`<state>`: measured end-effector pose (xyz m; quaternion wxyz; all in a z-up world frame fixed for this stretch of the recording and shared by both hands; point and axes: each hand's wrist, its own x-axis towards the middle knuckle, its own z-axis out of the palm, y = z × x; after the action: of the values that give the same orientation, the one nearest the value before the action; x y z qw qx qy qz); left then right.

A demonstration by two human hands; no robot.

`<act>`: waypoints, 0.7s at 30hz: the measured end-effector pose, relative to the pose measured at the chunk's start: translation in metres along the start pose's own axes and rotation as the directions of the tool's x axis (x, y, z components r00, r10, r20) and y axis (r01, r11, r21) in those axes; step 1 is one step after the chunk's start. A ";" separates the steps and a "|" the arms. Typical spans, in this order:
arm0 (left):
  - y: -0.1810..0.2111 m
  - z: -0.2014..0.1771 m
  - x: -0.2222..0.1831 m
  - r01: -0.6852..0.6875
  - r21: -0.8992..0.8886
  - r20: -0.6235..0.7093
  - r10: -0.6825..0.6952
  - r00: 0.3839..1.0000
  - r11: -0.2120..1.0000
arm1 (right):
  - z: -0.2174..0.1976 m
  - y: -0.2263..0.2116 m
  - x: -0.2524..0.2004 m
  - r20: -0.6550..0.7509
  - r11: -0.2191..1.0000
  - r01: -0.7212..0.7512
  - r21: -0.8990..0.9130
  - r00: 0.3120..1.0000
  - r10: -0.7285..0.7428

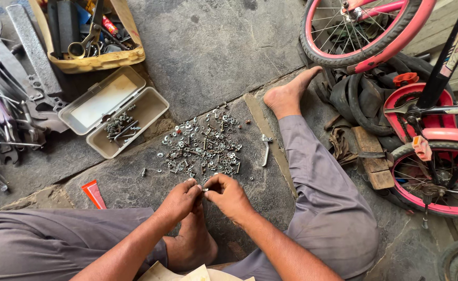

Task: The person empties a plastic case of small bolts and nuts onto the floor and sorts through them by hand, picking up and examining individual pieces.

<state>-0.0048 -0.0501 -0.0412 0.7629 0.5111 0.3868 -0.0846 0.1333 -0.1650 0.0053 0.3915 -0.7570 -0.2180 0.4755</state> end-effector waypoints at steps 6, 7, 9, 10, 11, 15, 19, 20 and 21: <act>0.016 -0.001 -0.008 0.006 -0.331 0.045 0.009 0.999 0.944 | -0.014 -0.008 0.006 -0.003 0.947 -0.044 0.317 0.999 0.048; 0.018 -0.001 -0.010 -0.048 -0.361 0.052 0.071 0.996 0.931 | -0.017 -0.010 0.006 0.004 0.946 -0.034 0.321 0.999 0.035; 0.024 -0.001 -0.012 -0.133 -0.348 0.042 0.157 0.987 0.928 | -0.024 -0.014 0.005 0.016 0.944 -0.014 0.331 1.000 0.009; 0.028 -0.001 -0.012 -0.166 -0.303 0.029 0.183 0.983 0.938 | -0.027 -0.016 0.004 0.011 0.938 -0.006 0.345 1.000 0.002; 0.031 -0.001 -0.013 -0.198 -0.258 0.016 0.209 0.978 0.946 | -0.029 -0.018 0.003 0.007 0.933 0.003 0.360 1.000 -0.005; 0.038 0.001 -0.018 -0.308 -0.126 0.019 0.312 0.950 0.943 | -0.031 -0.025 -0.001 0.029 0.891 -0.018 0.454 1.000 0.006; 0.042 0.001 -0.021 -0.331 -0.054 -0.012 0.330 0.944 0.942 | -0.029 -0.030 -0.003 0.065 0.842 -0.034 0.539 0.998 -0.002; 0.042 0.001 -0.022 -0.333 -0.028 -0.024 0.332 0.943 0.943 | -0.029 -0.031 -0.003 0.072 0.826 -0.033 0.563 0.997 -0.009; 0.043 0.001 -0.022 -0.336 -0.035 -0.023 0.335 0.942 0.941 | -0.029 -0.032 -0.003 0.077 0.809 -0.031 0.587 0.997 -0.017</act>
<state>0.0029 -0.0364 0.0050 0.7726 0.5555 0.3021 0.0580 0.1590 -0.1593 0.0393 0.5958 -0.5802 -0.0727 0.5505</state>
